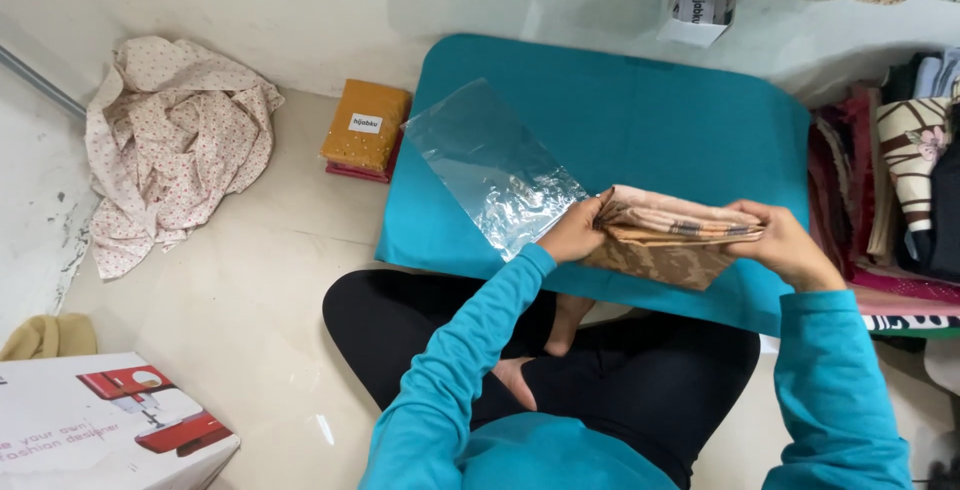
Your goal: The person sits on the floor and folds a patterned fabric on a teal mat. They use a small white handheld steamer to press the fabric while folding it. Finally, they place the folded fabric into a clear plastic bag and seal it.
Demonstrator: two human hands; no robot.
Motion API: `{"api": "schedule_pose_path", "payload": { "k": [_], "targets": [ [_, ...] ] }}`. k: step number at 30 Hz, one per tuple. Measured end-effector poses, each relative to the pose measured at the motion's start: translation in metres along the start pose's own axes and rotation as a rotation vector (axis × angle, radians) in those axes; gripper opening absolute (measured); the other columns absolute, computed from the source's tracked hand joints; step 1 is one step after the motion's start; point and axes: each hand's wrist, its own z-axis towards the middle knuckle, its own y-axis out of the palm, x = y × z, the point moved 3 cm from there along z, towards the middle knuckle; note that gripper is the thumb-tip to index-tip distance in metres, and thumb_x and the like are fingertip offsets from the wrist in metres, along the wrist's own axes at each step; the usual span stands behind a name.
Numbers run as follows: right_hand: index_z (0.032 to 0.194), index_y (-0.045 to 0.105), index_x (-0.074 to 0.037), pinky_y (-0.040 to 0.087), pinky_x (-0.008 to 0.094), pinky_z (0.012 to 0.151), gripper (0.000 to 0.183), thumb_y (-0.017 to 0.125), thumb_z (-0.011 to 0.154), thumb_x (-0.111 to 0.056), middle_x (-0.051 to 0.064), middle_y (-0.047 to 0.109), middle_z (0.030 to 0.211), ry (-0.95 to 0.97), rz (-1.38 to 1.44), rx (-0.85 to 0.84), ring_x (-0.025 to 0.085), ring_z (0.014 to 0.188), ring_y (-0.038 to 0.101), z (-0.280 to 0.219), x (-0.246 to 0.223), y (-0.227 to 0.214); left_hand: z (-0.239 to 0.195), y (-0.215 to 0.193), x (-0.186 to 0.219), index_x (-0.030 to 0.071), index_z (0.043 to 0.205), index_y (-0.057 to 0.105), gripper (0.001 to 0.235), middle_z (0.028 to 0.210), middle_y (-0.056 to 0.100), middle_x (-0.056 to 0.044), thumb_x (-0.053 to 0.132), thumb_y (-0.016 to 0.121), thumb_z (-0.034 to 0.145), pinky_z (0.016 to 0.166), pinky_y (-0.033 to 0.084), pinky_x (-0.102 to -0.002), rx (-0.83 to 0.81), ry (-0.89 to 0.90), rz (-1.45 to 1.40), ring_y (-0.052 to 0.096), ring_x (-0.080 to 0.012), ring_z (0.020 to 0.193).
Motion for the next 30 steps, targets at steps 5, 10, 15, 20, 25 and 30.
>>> {"api": "schedule_pose_path", "payload": {
  "k": [5,10,15,20,25,30],
  "targets": [
    [0.135,0.052,0.004,0.043,0.032,0.100,0.055,0.055,0.081,0.010,0.018,0.061,0.131,0.097,0.669,-0.004,0.023,0.113,0.057,-0.018,0.003,0.023,-0.006,0.001,0.026,0.009,0.155,0.044,0.074,0.136,0.066,-0.012,0.003,0.072,0.086,0.095,0.056,-0.031,-0.021,-0.134,-0.497,0.067,-0.0214,0.116],
    [0.143,0.051,0.002,0.045,0.036,0.100,0.064,0.056,0.080,0.012,0.019,0.060,0.140,0.208,0.735,0.004,0.029,0.119,0.058,-0.036,-0.038,0.052,-0.036,-0.013,0.048,0.000,0.141,0.050,0.064,0.116,0.067,-0.015,0.019,0.075,0.085,0.079,0.058,-0.028,-0.024,-0.313,-0.730,0.069,-0.0198,0.094],
    [0.140,0.054,0.005,0.056,0.032,0.078,0.058,0.063,0.082,0.007,0.024,0.068,0.123,0.249,0.836,-0.069,0.028,0.094,0.069,-0.032,-0.001,0.062,-0.055,-0.019,0.024,0.000,0.134,0.054,0.059,0.113,0.070,-0.015,0.000,0.078,0.079,0.077,0.062,-0.031,-0.001,-0.353,-0.823,0.072,-0.0226,0.091],
    [0.128,0.063,0.002,0.055,0.034,0.095,0.050,0.062,0.082,0.021,0.018,0.069,0.122,0.228,0.760,0.030,0.029,0.107,0.068,-0.033,0.003,0.071,-0.061,-0.037,0.044,0.009,0.156,0.044,0.081,0.132,0.066,-0.014,-0.010,0.066,0.080,0.087,0.057,-0.027,0.103,-0.349,-0.845,0.069,-0.0205,0.105],
    [0.119,0.064,-0.001,0.059,0.036,0.093,0.049,0.072,0.072,0.013,0.014,0.072,0.115,-0.102,0.520,-0.018,0.024,0.103,0.070,-0.041,-0.017,0.070,-0.062,-0.040,0.047,0.008,0.148,0.054,0.064,0.126,0.069,-0.011,-0.009,0.061,0.086,0.089,0.057,-0.028,0.076,-0.323,-0.910,0.069,-0.0180,0.103],
    [0.146,0.051,-0.002,0.060,0.044,0.078,0.095,0.078,0.058,0.024,0.022,0.073,0.098,-0.248,0.370,-0.009,0.031,0.091,0.074,-0.040,-0.030,0.078,-0.061,-0.029,0.050,0.008,0.129,0.065,0.047,0.117,0.074,-0.006,-0.010,0.070,0.086,0.096,0.059,-0.034,0.063,-0.179,-0.947,0.071,-0.0164,0.108]
  ]
}}
